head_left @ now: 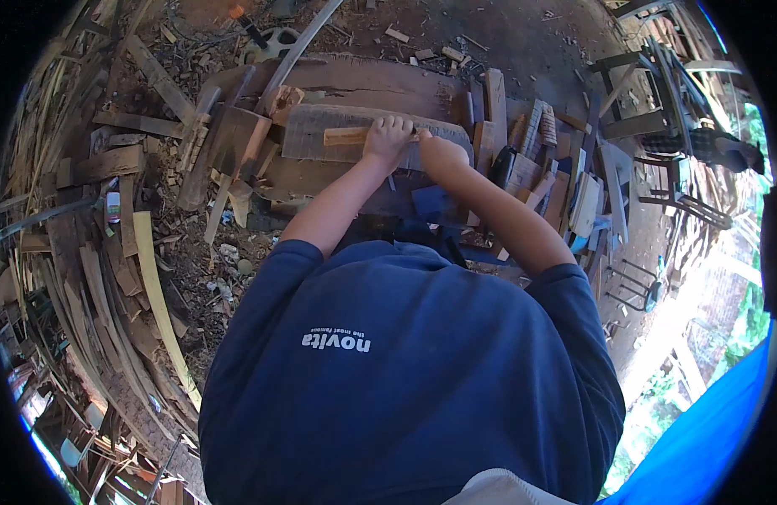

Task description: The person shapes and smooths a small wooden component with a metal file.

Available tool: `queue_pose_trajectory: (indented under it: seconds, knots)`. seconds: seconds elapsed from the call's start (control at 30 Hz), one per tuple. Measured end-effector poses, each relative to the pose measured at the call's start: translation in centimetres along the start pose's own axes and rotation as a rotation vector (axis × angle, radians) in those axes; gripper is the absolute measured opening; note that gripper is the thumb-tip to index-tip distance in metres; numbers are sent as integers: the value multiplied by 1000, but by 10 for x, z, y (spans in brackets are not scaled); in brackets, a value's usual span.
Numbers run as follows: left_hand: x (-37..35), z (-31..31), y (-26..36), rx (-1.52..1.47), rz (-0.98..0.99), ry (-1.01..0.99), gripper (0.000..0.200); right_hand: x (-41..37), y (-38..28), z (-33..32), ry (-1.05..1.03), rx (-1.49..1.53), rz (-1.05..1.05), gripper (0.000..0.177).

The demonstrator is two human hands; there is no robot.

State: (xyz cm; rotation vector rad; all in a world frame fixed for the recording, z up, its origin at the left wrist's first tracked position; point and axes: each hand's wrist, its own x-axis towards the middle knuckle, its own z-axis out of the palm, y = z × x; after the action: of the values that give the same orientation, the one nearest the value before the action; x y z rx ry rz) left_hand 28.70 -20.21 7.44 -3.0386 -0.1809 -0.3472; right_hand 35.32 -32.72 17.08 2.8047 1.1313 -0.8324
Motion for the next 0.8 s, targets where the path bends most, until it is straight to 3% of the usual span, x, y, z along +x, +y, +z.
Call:
queue_pose_trajectory:
  seconds: [0.2,0.27,0.4,0.47,0.57,0.7,0.8]
  knots:
    - [19,-13,-8,42,143,-40,17,22,36,8,-88,-32,-59,30]
    - [27,-15,-13,154,394,3,15,12,57,-15,-97,-92,-29,27]
    - [37,4,-21,168,424,19,18,11,128,8,-57,56,-41,24]
    - [37,7,-27,46,401,-67,21,-6,129,10,93,373,129,27]
    - [31,0,-29,-64,320,-221,25,-20,101,33,215,539,151,25]
    - [11,-1,-21,-144,192,-239,28,-29,39,46,160,619,171,31]
    - [6,0,-16,-163,95,-324,33,-27,15,56,139,674,138,20]
